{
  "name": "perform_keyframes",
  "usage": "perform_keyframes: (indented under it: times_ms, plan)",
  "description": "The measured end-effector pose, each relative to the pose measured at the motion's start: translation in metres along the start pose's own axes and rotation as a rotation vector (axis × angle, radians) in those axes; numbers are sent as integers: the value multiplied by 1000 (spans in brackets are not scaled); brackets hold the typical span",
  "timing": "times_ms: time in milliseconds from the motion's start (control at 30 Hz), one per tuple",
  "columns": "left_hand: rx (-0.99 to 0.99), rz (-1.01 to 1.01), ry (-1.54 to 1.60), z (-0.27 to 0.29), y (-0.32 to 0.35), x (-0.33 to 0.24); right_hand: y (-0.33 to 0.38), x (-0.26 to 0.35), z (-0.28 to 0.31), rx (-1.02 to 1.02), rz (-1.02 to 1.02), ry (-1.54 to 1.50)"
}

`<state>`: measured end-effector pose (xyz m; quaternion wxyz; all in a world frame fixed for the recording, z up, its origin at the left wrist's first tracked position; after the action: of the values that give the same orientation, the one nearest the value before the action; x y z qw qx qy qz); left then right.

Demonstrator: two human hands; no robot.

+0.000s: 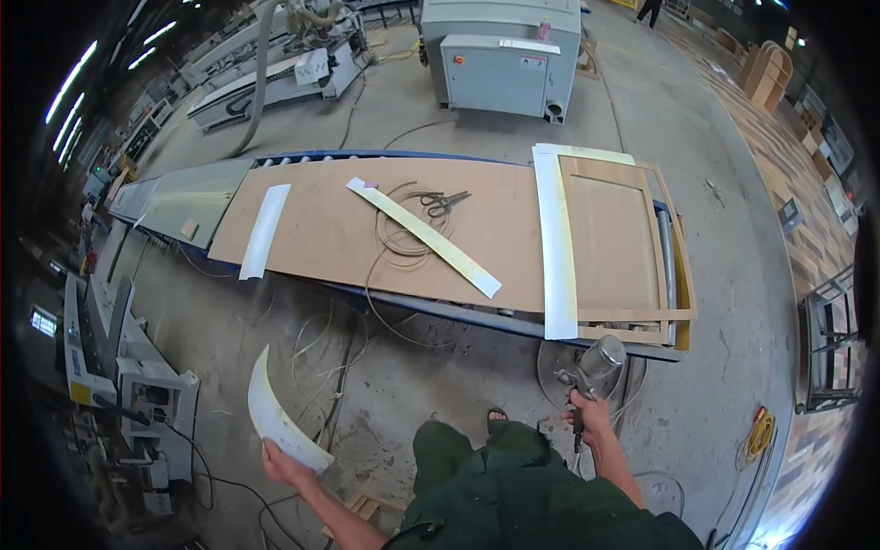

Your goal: Applying adhesive to wooden panels using a spray gun and attaching white strips/frames as part of furniture assembly.

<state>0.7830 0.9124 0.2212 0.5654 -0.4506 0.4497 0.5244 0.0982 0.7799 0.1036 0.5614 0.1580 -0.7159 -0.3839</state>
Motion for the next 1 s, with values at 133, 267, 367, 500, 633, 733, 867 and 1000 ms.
perform_keyframes:
  times_ms: [133,267,367,500,633,733,867,1000]
  plan:
    - [151,-24,-23,-143,-46,-9,-6,3,-2,-151,19,-76]
    - [412,-102,-106,-305,-108,3,5,-10,-12,-391,29,-193]
    - [397,-183,-164,-401,-194,39,7,-21,-41,-529,20,-235]
    - [603,-8,-134,-543,-247,72,47,-23,-89,-637,-25,-369]
    - [614,-275,-707,-622,-222,70,77,-30,-128,-717,-29,-397]
    - [890,-729,-843,-676,-195,75,68,-27,-151,-702,-51,-437]
    - [1499,348,-301,-679,20,147,72,-44,-162,-745,-68,-480]
    - [1746,923,-425,-650,196,186,66,-45,-169,-717,-36,-558]
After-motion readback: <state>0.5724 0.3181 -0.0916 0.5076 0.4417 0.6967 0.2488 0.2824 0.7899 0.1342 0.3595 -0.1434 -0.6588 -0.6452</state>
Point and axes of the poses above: each hand's wrist, its own y-axis away from the middle knuckle, its own z-axis out of the back of the hand, x = y × z, the point moved 7 cm from there along -y, towards the middle knuckle
